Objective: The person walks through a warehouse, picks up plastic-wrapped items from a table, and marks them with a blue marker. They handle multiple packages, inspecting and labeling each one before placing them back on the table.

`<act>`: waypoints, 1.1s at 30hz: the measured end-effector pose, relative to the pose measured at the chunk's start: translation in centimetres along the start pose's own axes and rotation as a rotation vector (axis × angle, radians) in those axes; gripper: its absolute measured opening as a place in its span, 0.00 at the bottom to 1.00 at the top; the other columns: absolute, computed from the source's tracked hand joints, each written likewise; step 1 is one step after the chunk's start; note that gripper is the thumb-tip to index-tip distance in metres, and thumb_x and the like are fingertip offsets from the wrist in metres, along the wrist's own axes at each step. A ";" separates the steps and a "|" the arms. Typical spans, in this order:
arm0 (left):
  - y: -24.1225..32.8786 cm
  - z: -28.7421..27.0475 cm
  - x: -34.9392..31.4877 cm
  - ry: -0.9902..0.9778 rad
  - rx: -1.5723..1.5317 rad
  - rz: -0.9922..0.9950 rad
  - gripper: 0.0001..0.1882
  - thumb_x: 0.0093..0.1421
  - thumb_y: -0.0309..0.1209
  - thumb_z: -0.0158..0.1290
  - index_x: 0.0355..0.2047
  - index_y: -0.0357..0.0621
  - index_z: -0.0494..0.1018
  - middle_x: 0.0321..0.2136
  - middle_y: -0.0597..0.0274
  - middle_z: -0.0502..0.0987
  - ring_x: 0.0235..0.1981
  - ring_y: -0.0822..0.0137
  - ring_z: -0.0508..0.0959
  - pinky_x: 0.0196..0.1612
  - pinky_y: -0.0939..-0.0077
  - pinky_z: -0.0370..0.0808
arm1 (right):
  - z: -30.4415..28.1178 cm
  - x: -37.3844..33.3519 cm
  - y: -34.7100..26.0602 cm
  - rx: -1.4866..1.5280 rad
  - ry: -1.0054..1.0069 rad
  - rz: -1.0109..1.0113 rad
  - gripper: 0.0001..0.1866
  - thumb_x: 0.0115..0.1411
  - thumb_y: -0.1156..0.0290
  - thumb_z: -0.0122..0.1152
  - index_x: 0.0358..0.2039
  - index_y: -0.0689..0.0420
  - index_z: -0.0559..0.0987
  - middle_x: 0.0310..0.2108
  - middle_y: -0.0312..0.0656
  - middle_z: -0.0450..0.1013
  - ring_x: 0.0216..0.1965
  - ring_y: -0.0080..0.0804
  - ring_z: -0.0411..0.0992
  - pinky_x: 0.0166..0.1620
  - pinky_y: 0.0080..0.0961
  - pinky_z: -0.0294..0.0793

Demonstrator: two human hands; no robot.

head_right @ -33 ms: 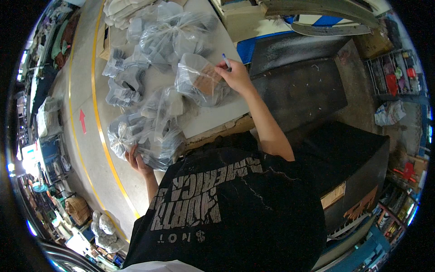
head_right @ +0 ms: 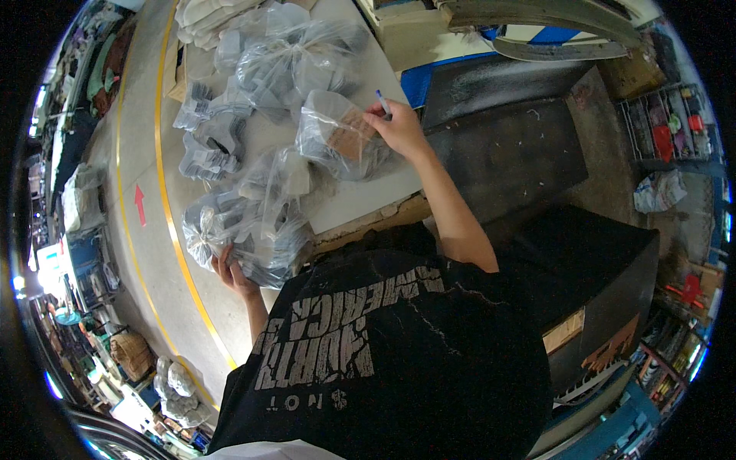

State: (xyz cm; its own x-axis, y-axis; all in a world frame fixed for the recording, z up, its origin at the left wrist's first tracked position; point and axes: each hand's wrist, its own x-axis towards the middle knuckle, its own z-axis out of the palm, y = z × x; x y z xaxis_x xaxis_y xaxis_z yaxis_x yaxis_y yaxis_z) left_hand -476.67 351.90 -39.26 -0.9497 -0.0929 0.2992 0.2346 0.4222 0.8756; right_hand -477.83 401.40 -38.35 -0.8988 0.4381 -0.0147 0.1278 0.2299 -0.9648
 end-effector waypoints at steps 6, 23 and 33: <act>-0.4 0.4 0.1 0.022 -0.049 -0.006 0.21 0.53 0.28 0.46 0.45 0.38 0.82 0.51 0.54 0.68 0.57 0.55 0.69 0.64 0.57 0.63 | -0.4 0.3 -1.5 -0.063 0.007 -0.027 0.11 0.61 0.67 0.67 0.37 0.63 0.83 0.33 0.45 0.82 0.34 0.33 0.79 0.40 0.29 0.76; -0.5 0.6 0.2 0.018 -0.025 0.000 0.21 0.53 0.29 0.46 0.45 0.39 0.82 0.55 0.52 0.68 0.60 0.53 0.67 0.66 0.54 0.60 | -0.7 -0.6 -6.6 0.018 -0.030 0.009 0.11 0.60 0.68 0.68 0.38 0.63 0.84 0.30 0.41 0.81 0.31 0.25 0.78 0.36 0.26 0.75; 0.0 0.6 0.2 0.026 0.043 -0.030 0.22 0.52 0.31 0.47 0.44 0.37 0.82 0.54 0.49 0.71 0.63 0.53 0.64 0.67 0.56 0.58 | -2.9 -1.1 -9.6 0.576 -0.028 0.449 0.09 0.60 0.72 0.69 0.40 0.61 0.81 0.25 0.30 0.73 0.16 0.12 0.59 0.19 0.16 0.55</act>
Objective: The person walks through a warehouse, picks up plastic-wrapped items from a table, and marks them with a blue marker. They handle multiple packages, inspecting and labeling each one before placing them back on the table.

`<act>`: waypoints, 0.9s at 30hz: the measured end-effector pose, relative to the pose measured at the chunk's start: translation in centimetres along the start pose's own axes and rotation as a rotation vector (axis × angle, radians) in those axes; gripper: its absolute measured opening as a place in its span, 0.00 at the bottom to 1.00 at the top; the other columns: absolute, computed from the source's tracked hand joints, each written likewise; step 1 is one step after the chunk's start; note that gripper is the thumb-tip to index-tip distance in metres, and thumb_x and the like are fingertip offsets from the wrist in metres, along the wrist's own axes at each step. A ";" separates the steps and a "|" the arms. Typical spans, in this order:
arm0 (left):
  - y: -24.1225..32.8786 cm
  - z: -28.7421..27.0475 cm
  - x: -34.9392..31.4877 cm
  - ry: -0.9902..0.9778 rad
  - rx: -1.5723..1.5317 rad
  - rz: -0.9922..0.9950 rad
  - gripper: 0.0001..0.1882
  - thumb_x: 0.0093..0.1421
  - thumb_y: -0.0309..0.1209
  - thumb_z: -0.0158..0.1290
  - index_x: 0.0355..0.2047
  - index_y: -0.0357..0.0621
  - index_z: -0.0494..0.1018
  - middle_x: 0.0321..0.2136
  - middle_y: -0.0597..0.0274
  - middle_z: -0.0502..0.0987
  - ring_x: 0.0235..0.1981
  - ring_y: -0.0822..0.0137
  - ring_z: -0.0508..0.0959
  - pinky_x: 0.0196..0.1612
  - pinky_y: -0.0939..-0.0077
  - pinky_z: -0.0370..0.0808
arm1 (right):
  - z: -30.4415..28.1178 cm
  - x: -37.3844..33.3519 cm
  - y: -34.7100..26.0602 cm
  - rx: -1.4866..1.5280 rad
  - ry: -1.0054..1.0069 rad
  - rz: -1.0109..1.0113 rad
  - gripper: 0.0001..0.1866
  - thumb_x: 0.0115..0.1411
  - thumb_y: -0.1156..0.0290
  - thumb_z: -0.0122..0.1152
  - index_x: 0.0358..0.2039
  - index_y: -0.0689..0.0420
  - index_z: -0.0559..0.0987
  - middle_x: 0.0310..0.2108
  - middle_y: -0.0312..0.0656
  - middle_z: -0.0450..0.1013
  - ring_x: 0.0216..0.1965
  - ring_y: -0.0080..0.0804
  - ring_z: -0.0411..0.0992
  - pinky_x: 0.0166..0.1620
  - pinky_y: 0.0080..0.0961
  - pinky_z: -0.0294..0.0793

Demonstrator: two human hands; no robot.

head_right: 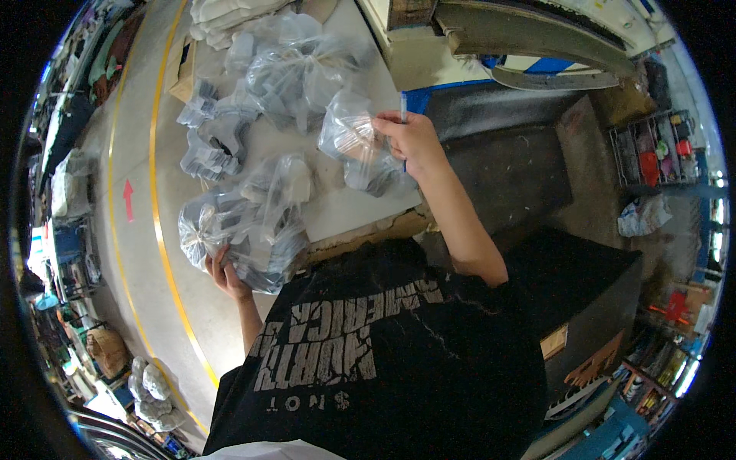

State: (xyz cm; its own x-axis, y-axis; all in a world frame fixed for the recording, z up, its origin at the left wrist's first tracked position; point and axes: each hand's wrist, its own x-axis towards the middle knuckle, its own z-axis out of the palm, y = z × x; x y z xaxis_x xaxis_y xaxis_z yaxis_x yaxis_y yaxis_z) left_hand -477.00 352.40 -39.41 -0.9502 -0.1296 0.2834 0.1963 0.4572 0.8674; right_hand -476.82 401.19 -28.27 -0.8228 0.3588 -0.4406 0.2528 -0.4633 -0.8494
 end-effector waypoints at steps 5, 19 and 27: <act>-0.1 -0.1 -0.2 0.016 -0.024 0.000 0.22 0.51 0.30 0.48 0.43 0.37 0.83 0.54 0.49 0.70 0.60 0.53 0.67 0.66 0.57 0.60 | 1.3 -2.1 -1.5 0.187 0.029 0.022 0.08 0.62 0.73 0.66 0.41 0.60 0.78 0.24 0.28 0.71 0.14 0.10 0.52 0.17 0.15 0.49; 1.1 0.2 -0.2 0.067 -0.101 -0.028 0.20 0.51 0.25 0.49 0.42 0.38 0.83 0.52 0.59 0.69 0.40 0.69 0.69 0.44 0.74 0.65 | 3.2 -6.2 -3.3 0.759 -0.323 -0.090 0.05 0.70 0.71 0.56 0.43 0.56 0.77 0.27 0.27 0.69 0.14 0.13 0.51 0.18 0.13 0.51; 1.1 0.3 0.0 0.073 -0.095 0.020 0.20 0.51 0.24 0.48 0.41 0.41 0.84 0.51 0.60 0.69 0.34 0.72 0.66 0.39 0.77 0.63 | 4.5 -8.1 -3.7 0.877 -0.357 -0.075 0.07 0.70 0.68 0.56 0.44 0.56 0.76 0.30 0.31 0.72 0.14 0.14 0.51 0.19 0.13 0.52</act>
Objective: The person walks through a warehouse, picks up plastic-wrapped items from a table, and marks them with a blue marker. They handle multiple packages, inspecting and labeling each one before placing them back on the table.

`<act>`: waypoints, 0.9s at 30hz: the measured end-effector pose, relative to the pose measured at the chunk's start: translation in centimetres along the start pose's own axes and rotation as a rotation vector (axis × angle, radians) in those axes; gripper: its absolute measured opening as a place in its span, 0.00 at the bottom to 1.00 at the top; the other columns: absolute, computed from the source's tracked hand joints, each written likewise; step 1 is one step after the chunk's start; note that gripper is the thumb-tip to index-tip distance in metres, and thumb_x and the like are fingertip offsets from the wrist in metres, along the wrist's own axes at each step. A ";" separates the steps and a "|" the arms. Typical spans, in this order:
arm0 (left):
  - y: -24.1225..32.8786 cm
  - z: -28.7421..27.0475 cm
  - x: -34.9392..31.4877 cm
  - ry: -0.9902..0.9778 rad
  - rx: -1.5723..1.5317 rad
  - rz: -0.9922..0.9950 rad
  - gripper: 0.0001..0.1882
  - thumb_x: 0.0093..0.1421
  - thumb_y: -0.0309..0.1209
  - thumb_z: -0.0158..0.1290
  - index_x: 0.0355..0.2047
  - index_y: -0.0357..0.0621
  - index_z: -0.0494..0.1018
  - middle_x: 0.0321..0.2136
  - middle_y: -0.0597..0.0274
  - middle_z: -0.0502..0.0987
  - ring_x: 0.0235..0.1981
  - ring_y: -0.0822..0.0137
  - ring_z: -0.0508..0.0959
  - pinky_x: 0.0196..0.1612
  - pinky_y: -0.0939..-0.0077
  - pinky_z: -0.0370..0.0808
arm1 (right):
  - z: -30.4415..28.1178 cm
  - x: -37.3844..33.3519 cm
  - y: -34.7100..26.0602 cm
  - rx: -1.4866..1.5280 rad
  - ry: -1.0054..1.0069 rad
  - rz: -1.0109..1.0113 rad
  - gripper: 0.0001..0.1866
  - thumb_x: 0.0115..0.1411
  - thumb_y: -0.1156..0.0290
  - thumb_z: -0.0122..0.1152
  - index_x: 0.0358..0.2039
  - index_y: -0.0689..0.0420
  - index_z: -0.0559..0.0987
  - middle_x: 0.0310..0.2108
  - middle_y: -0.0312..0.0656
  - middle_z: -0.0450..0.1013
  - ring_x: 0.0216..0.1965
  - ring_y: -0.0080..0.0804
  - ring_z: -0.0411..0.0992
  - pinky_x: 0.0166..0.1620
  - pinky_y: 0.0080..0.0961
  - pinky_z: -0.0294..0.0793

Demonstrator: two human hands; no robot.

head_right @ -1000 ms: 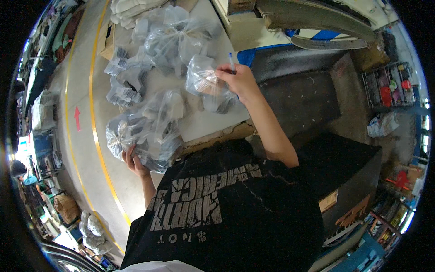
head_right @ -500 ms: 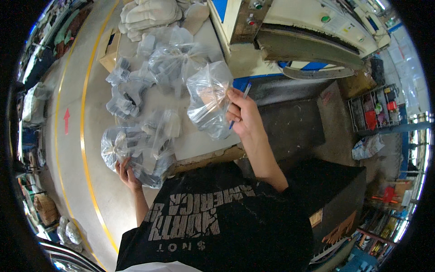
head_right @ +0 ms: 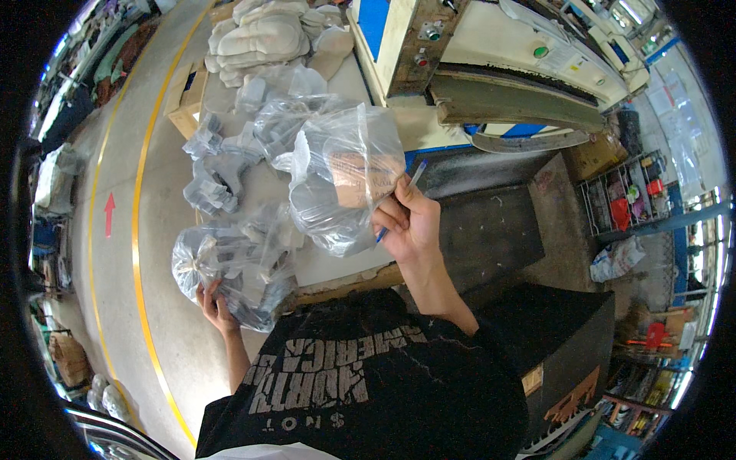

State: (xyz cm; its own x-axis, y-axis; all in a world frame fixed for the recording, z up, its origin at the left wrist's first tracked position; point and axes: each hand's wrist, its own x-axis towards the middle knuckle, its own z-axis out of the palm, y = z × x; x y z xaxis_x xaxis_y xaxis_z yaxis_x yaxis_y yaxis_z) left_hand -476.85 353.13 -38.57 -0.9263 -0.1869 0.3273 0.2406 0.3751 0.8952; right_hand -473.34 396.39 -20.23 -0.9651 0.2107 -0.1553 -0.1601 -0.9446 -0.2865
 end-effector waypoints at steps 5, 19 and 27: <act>-0.2 0.1 0.0 0.008 -0.029 -0.012 0.19 0.51 0.25 0.48 0.41 0.42 0.84 0.51 0.61 0.69 0.33 0.73 0.66 0.39 0.77 0.63 | -0.1 -0.2 0.6 0.025 -0.044 0.002 0.06 0.70 0.67 0.57 0.40 0.54 0.76 0.28 0.30 0.70 0.15 0.14 0.52 0.20 0.13 0.52; 0.4 -0.2 0.0 -0.013 0.025 0.012 0.19 0.51 0.23 0.49 0.41 0.41 0.84 0.51 0.61 0.70 0.30 0.74 0.65 0.35 0.78 0.63 | 0.5 -0.5 1.3 0.040 -0.115 0.034 0.07 0.69 0.65 0.59 0.41 0.55 0.77 0.27 0.31 0.71 0.15 0.15 0.52 0.20 0.14 0.53; 0.3 -0.1 0.0 -0.008 0.026 0.025 0.18 0.53 0.24 0.49 0.41 0.41 0.83 0.50 0.62 0.70 0.28 0.75 0.63 0.33 0.79 0.61 | 0.1 -0.3 1.7 0.073 -0.121 0.033 0.06 0.69 0.67 0.59 0.39 0.55 0.78 0.29 0.33 0.74 0.15 0.15 0.53 0.20 0.14 0.53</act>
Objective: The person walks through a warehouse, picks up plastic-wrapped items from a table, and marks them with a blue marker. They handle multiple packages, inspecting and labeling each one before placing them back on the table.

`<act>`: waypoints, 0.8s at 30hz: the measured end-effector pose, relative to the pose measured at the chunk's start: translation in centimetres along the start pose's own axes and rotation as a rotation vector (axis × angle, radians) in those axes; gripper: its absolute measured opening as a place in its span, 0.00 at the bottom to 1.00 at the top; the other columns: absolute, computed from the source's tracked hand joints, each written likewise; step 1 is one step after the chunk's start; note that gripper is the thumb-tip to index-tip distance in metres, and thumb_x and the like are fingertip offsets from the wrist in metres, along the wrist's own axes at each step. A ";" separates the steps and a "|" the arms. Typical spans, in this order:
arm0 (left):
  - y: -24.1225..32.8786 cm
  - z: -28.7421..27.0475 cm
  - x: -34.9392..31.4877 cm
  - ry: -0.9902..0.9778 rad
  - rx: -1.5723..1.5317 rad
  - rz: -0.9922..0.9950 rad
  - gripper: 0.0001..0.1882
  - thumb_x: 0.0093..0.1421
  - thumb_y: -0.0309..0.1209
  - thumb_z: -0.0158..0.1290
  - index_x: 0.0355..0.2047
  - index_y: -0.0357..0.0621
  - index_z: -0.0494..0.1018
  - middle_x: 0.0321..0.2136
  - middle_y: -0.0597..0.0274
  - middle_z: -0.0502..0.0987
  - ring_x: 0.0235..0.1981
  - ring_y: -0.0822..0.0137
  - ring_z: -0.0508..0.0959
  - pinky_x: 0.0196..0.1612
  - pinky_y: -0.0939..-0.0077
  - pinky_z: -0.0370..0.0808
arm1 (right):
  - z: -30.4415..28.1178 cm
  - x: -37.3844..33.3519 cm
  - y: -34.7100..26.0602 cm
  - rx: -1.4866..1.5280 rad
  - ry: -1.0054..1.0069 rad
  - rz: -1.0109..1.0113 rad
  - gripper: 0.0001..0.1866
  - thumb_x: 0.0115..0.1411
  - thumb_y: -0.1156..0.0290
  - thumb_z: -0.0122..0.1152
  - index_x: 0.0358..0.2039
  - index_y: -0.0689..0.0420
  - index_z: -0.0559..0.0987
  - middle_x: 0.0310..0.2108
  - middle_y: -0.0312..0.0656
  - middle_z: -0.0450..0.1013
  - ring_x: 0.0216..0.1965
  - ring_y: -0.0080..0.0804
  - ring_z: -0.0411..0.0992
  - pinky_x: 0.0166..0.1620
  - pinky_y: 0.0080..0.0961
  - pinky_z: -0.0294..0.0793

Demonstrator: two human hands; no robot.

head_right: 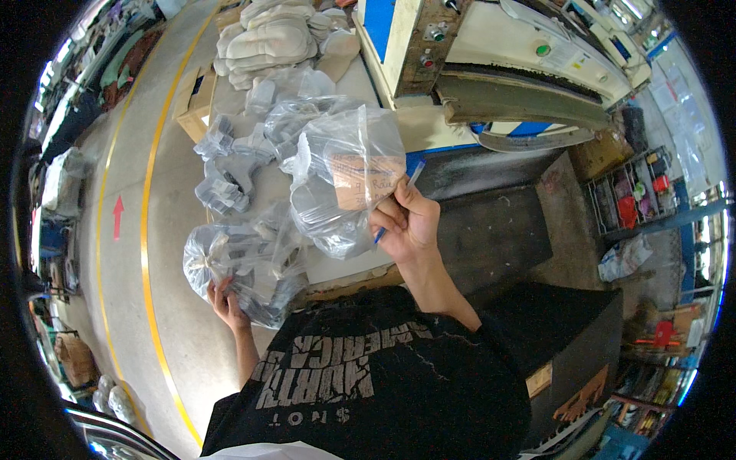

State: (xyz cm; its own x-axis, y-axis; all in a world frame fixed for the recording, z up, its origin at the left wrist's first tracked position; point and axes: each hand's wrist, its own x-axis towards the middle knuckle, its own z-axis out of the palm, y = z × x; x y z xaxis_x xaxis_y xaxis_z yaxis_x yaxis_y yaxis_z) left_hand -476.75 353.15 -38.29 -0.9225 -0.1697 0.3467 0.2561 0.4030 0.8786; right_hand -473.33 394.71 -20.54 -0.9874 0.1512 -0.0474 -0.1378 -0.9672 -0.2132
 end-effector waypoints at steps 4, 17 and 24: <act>0.3 0.2 0.2 -0.001 -0.045 0.010 0.18 0.53 0.24 0.48 0.41 0.40 0.83 0.49 0.62 0.70 0.28 0.76 0.63 0.33 0.79 0.61 | -0.4 0.1 0.1 0.021 -0.017 -0.002 0.04 0.68 0.68 0.60 0.37 0.54 0.79 0.29 0.33 0.74 0.15 0.15 0.53 0.20 0.14 0.53; 0.4 0.1 0.0 0.002 -0.014 -0.032 0.19 0.52 0.22 0.48 0.41 0.41 0.83 0.52 0.61 0.70 0.36 0.72 0.69 0.39 0.75 0.64 | -1.4 0.2 0.7 0.060 -0.041 -0.004 0.08 0.68 0.69 0.58 0.42 0.59 0.77 0.33 0.36 0.76 0.15 0.16 0.51 0.19 0.14 0.54; 0.6 0.3 0.0 0.029 -0.017 -0.095 0.19 0.51 0.23 0.48 0.41 0.42 0.83 0.52 0.56 0.71 0.39 0.68 0.72 0.41 0.73 0.68 | -2.8 0.1 2.5 0.136 0.113 0.144 0.07 0.69 0.69 0.57 0.42 0.58 0.78 0.29 0.32 0.71 0.16 0.16 0.52 0.20 0.15 0.54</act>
State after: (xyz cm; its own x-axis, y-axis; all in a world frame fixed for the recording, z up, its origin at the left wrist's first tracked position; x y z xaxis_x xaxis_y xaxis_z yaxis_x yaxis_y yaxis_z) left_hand -476.62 353.64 -37.85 -0.9342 -0.2323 0.2707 0.1729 0.3690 0.9132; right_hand -473.53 392.93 -23.82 -0.9836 0.0240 -0.1789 -0.0129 -0.9979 -0.0631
